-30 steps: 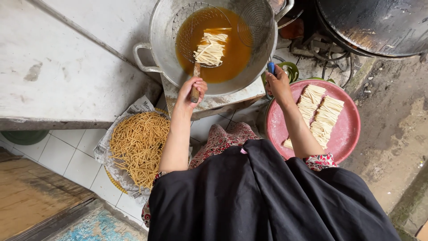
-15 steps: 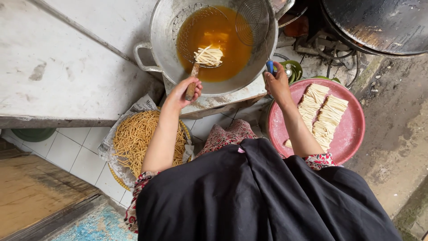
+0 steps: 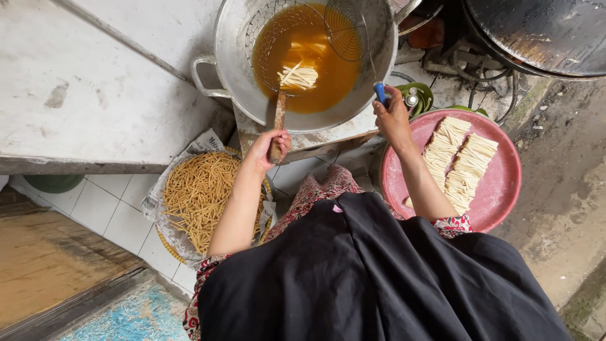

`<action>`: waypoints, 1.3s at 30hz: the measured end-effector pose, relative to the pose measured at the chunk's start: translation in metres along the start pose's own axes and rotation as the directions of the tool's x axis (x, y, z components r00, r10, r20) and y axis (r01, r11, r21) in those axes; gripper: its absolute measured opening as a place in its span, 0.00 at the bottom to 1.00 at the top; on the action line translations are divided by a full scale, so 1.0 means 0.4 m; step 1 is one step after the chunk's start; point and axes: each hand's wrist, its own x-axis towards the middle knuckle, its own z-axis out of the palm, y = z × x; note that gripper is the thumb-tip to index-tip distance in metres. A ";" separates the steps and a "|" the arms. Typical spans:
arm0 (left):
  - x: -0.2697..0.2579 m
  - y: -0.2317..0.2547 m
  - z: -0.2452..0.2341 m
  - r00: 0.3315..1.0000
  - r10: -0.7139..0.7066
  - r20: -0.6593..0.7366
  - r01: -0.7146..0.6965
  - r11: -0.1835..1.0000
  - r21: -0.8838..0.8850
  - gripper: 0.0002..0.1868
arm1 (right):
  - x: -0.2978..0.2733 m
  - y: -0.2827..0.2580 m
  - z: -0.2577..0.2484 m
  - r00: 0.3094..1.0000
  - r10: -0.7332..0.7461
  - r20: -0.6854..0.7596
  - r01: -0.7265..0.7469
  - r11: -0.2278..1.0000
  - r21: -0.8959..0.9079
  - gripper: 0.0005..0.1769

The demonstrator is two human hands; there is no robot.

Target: The person transfers fried noodles from a wok into a basket lined with newspaper. Then, they pick up bundles of uncooked noodles from a red basin and place them into a wire strainer. The strainer is lowered into a wok of hot oil to fry the noodles, and the person uses a second strainer to stir and separate them in the oil.

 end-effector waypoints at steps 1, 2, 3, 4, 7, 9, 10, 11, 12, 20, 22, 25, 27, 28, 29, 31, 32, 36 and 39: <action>0.025 -0.009 -0.017 0.999 0.002 0.034 -0.002 1.000 -0.007 0.10 | 0.000 -0.001 -0.002 1.000 -0.005 -0.001 0.005 1.000 -0.011 0.28; 0.050 -0.019 -0.036 0.998 0.004 0.067 -0.003 1.000 -0.016 0.09 | -0.001 -0.002 -0.004 1.000 -0.010 -0.001 0.010 1.000 -0.021 0.27; 0.034 -0.012 -0.029 0.998 0.005 0.069 -0.004 1.000 -0.019 0.09 | -0.003 -0.005 -0.004 1.000 -0.011 -0.001 0.011 1.000 -0.025 0.27; 0.019 -0.004 -0.021 0.998 0.024 0.062 -0.023 1.000 -0.021 0.09 | -0.006 -0.008 -0.006 1.000 -0.010 -0.002 0.010 0.999 -0.034 0.26; 0.029 0.023 -0.049 0.997 0.049 0.058 -0.048 0.999 -0.019 0.08 | -0.012 -0.014 -0.008 1.000 -0.010 -0.001 0.010 0.999 -0.052 0.26; -0.013 0.018 -0.014 0.997 0.055 0.061 -0.054 0.998 -0.013 0.08 | -0.015 -0.008 -0.012 1.000 -0.010 0.001 0.010 0.998 -0.060 0.26; -0.068 0.006 0.040 0.995 0.099 0.008 -0.100 0.993 0.065 0.09 | -0.013 -0.003 -0.016 1.000 -0.010 -0.004 0.010 0.999 -0.051 0.26; -0.123 -0.006 0.093 0.988 0.148 -0.041 -0.140 0.979 0.146 0.10 | -0.012 0.003 -0.018 1.000 -0.011 -0.009 0.010 0.999 -0.042 0.27; -0.084 -0.027 0.076 0.989 0.144 -0.039 -0.137 0.980 0.146 0.10 | -0.014 0.000 -0.018 1.000 -0.008 -0.012 0.008 0.999 -0.044 0.27; -0.021 -0.012 -0.015 0.977 0.203 -0.063 -0.193 0.972 0.135 0.08 | -0.033 -0.038 -0.011 0.999 -0.039 -0.035 0.034 0.993 -0.117 0.26; -0.069 -0.027 0.047 0.966 0.241 -0.093 -0.214 0.948 0.234 0.08 | -0.045 -0.052 -0.003 0.999 -0.040 -0.033 0.036 0.992 -0.118 0.26; -0.032 -0.066 0.057 0.958 0.267 -0.102 -0.224 0.924 0.310 0.08 | -0.038 -0.035 0.002 0.999 -0.039 -0.031 0.034 0.991 -0.131 0.26; -0.044 -0.065 0.066 0.964 0.254 -0.085 -0.220 0.933 0.285 0.08 | -0.028 -0.019 0.002 0.999 -0.037 -0.028 0.033 0.989 -0.147 0.26; -0.088 -0.042 0.084 0.967 0.244 -0.070 -0.221 0.944 0.246 0.08 | -0.025 -0.015 0.005 0.999 -0.041 -0.028 0.037 0.989 -0.142 0.26; -0.133 -0.020 0.102 0.970 0.235 -0.053 -0.220 0.953 0.207 0.08 | -0.021 -0.011 0.007 0.999 -0.045 -0.027 0.041 0.990 -0.138 0.26; -0.039 -0.003 0.012 0.982 0.190 -0.007 -0.189 0.977 0.101 0.08 | -0.032 -0.036 0.005 0.998 -0.046 -0.032 0.041 0.988 -0.146 0.26; 0.007 0.008 -0.033 0.987 0.152 0.043 -0.152 0.988 -0.003 0.09 | -0.036 -0.051 0.006 0.998 -0.049 -0.037 0.043 0.988 -0.152 0.26; -0.030 -0.015 0.044 0.987 0.134 0.087 -0.128 0.989 -0.076 0.09 | -0.045 -0.058 0.014 0.998 -0.050 -0.041 0.043 0.989 -0.142 0.26; 0.038 -0.032 0.008 0.982 0.149 0.112 -0.147 0.989 -0.022 0.10 | -0.026 -0.033 0.021 0.998 -0.057 -0.039 0.051 0.990 -0.134 0.26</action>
